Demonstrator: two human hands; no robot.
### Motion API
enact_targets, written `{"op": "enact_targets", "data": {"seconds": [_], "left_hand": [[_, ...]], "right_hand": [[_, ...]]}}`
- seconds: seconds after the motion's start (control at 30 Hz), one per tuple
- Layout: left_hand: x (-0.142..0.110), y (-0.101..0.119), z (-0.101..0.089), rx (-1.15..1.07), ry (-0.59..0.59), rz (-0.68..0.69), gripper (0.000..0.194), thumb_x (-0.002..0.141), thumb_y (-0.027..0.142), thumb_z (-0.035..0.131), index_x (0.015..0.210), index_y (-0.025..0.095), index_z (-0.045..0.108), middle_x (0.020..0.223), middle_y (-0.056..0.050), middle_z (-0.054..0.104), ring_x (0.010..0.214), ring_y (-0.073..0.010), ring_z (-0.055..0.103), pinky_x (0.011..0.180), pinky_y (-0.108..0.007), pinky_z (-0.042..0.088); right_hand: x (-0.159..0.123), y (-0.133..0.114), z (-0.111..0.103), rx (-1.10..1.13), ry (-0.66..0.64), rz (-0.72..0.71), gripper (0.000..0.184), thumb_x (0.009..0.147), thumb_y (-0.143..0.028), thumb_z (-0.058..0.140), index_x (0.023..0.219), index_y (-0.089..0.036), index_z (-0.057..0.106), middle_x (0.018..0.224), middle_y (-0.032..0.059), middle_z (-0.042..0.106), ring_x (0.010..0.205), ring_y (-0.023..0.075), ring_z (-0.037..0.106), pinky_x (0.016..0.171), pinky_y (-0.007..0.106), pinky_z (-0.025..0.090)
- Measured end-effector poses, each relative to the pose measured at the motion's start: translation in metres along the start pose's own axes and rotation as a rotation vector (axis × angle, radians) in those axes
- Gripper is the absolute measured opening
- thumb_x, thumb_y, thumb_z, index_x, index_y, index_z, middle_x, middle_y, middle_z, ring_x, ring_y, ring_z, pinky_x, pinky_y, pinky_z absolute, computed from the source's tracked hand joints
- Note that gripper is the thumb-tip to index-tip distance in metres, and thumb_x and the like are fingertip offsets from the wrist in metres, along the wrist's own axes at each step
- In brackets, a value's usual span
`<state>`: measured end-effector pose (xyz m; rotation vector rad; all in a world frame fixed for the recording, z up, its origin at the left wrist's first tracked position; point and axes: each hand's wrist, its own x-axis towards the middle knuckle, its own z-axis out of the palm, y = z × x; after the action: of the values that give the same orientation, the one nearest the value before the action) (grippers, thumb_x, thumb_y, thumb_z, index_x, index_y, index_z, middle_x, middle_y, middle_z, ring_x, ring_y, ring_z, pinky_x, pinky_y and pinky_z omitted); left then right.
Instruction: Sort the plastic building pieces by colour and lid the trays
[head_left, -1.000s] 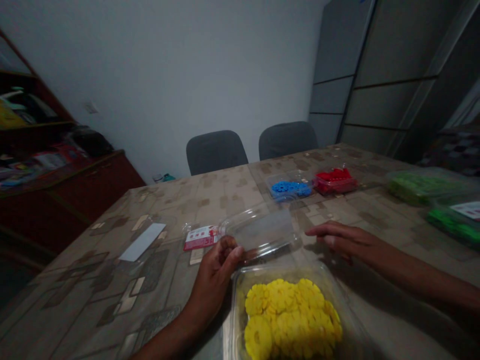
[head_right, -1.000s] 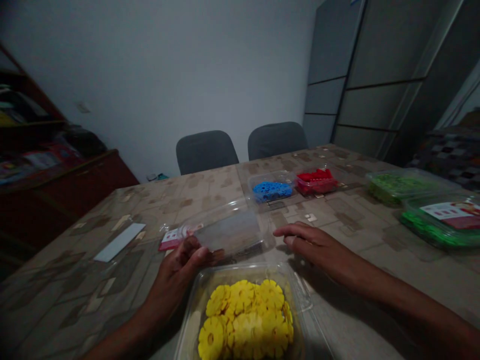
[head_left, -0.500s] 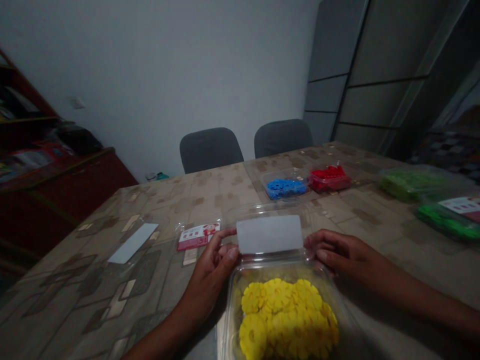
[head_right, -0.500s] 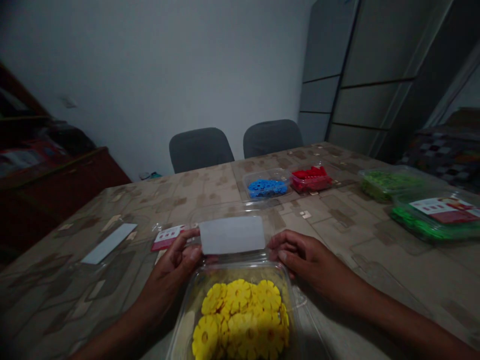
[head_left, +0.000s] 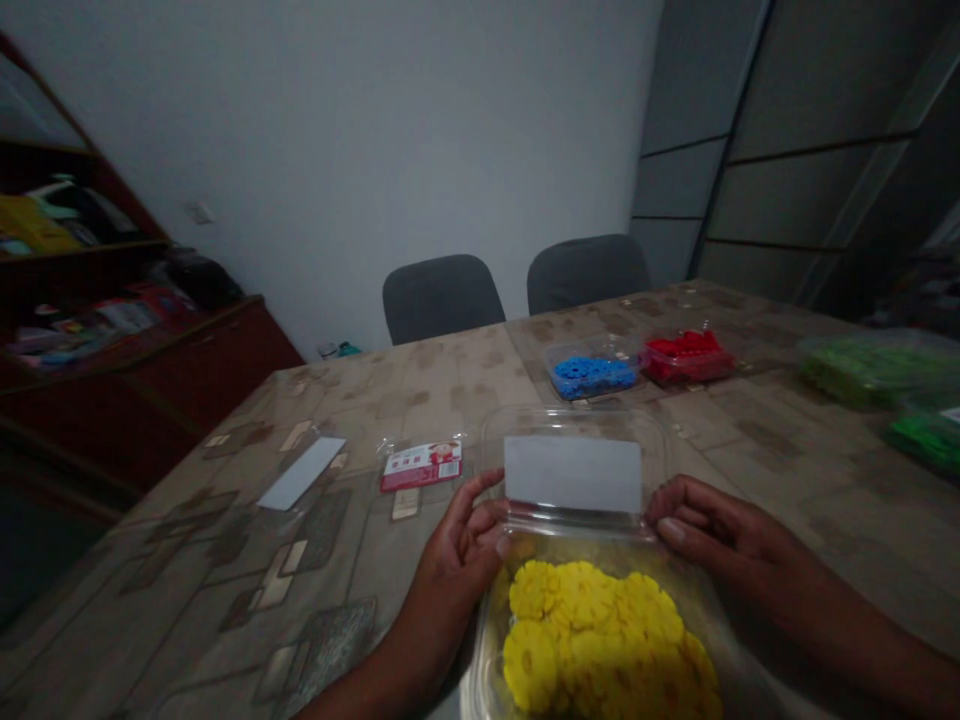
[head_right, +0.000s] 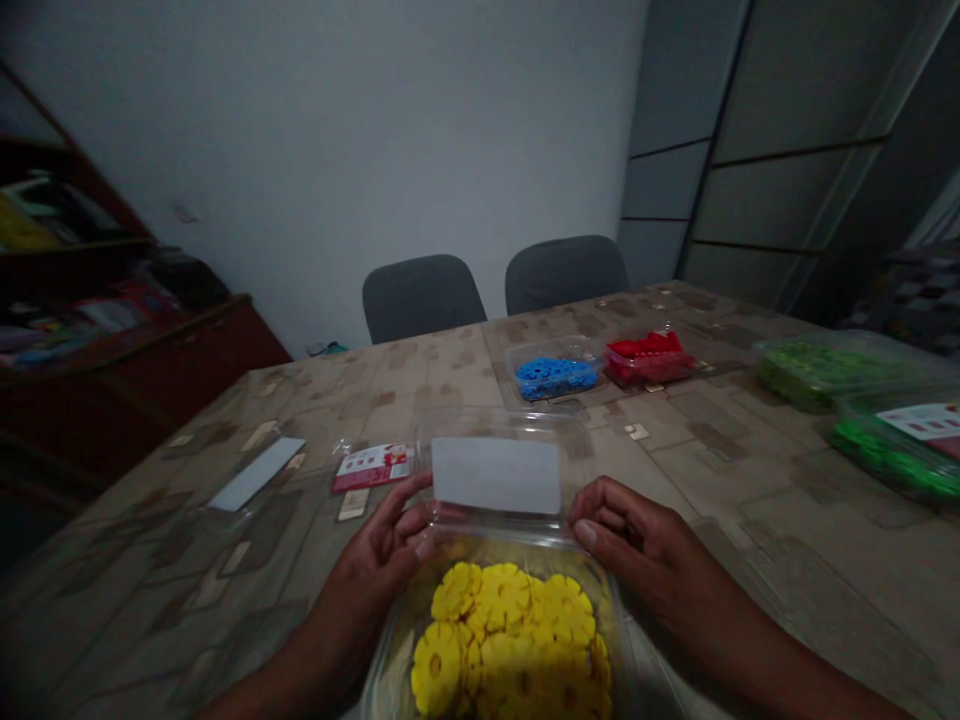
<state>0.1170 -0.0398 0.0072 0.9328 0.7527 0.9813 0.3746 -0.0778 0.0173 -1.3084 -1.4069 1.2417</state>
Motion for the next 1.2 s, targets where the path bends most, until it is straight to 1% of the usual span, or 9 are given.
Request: {"op": "enact_targets", "data": {"seconds": [0.17,0.3,0.43,0.53,0.63,0.83,0.97,1.07,1.2], "left_hand": [[-0.001,-0.001,0.007,-0.012,0.032,0.009,0.039,0.087,0.018,0.061,0.123,0.024,0.049,0.115,-0.01,0.066,0.099,-0.0242,0.067,0.084,-0.036,0.051],[0.0,-0.004,0.007,0.016,0.061,0.036,0.032,0.087,0.018,0.06,0.118,0.022,0.054,0.104,-0.007,0.069,0.092,-0.0199,0.068,0.081,-0.03,0.052],[0.0,-0.007,0.008,-0.009,0.073,0.052,0.03,0.085,0.017,0.062,0.114,0.022,0.056,0.101,-0.006,0.069,0.088,-0.0187,0.068,0.077,-0.028,0.052],[0.0,-0.007,0.01,-0.026,0.079,0.046,0.029,0.084,0.018,0.065,0.112,0.021,0.058,0.105,-0.008,0.069,0.09,-0.0195,0.068,0.078,-0.028,0.052],[0.0,-0.005,0.013,-0.059,0.039,0.029,0.027,0.085,0.018,0.063,0.111,0.019,0.059,0.11,-0.011,0.069,0.092,-0.0215,0.068,0.078,-0.03,0.052],[0.0,-0.006,0.012,-0.058,0.079,0.048,0.025,0.085,0.015,0.063,0.109,0.021,0.06,0.103,-0.006,0.072,0.087,-0.0182,0.07,0.076,-0.026,0.053],[0.0,-0.005,0.012,-0.011,0.041,0.036,0.02,0.088,0.015,0.058,0.107,0.02,0.061,0.106,-0.008,0.072,0.092,-0.02,0.069,0.076,-0.027,0.052],[0.0,-0.003,0.013,-0.013,0.042,0.035,0.02,0.088,0.015,0.059,0.107,0.021,0.061,0.11,-0.008,0.071,0.094,-0.0199,0.069,0.079,-0.028,0.052],[0.001,-0.002,0.013,-0.018,0.08,0.023,0.025,0.085,0.017,0.063,0.109,0.021,0.061,0.11,-0.008,0.072,0.093,-0.0206,0.07,0.081,-0.03,0.053]], "right_hand": [[-0.005,0.005,-0.002,-0.028,0.005,0.039,0.027,0.09,-0.049,0.052,0.085,-0.023,0.058,0.079,0.0001,0.057,0.075,0.0175,0.053,0.066,0.028,0.043],[-0.007,0.004,-0.004,-0.053,0.037,0.035,0.027,0.089,-0.05,0.052,0.083,-0.024,0.059,0.078,0.0007,0.058,0.074,0.0179,0.055,0.064,0.028,0.045],[-0.01,0.005,-0.005,-0.096,0.031,0.033,0.026,0.088,-0.05,0.052,0.083,-0.026,0.06,0.08,0.0019,0.061,0.076,0.0194,0.058,0.063,0.028,0.049],[-0.011,0.004,-0.006,-0.164,0.054,-0.018,0.024,0.083,-0.049,0.059,0.077,-0.026,0.062,0.073,0.0021,0.061,0.069,0.0194,0.058,0.058,0.027,0.049],[-0.011,0.004,-0.006,-0.222,0.078,-0.053,0.024,0.081,-0.047,0.061,0.071,-0.026,0.062,0.066,0.0014,0.059,0.061,0.018,0.057,0.053,0.026,0.049],[-0.014,0.004,-0.008,-0.322,0.045,-0.03,0.028,0.088,-0.05,0.051,0.079,-0.026,0.062,0.075,0.0027,0.064,0.07,0.0201,0.061,0.058,0.029,0.049],[-0.015,0.002,-0.01,-0.379,-0.001,-0.104,0.028,0.089,-0.049,0.051,0.08,-0.026,0.063,0.075,0.0021,0.064,0.07,0.0191,0.061,0.06,0.029,0.048],[-0.014,-0.002,-0.012,-0.354,-0.049,-0.13,0.026,0.091,-0.045,0.051,0.078,-0.025,0.062,0.074,0.0008,0.063,0.069,0.0176,0.06,0.061,0.028,0.046],[-0.012,-0.009,-0.015,-0.302,-0.092,-0.097,0.027,0.092,-0.045,0.049,0.083,-0.024,0.063,0.08,0.0016,0.065,0.076,0.0185,0.06,0.066,0.03,0.046]]}}
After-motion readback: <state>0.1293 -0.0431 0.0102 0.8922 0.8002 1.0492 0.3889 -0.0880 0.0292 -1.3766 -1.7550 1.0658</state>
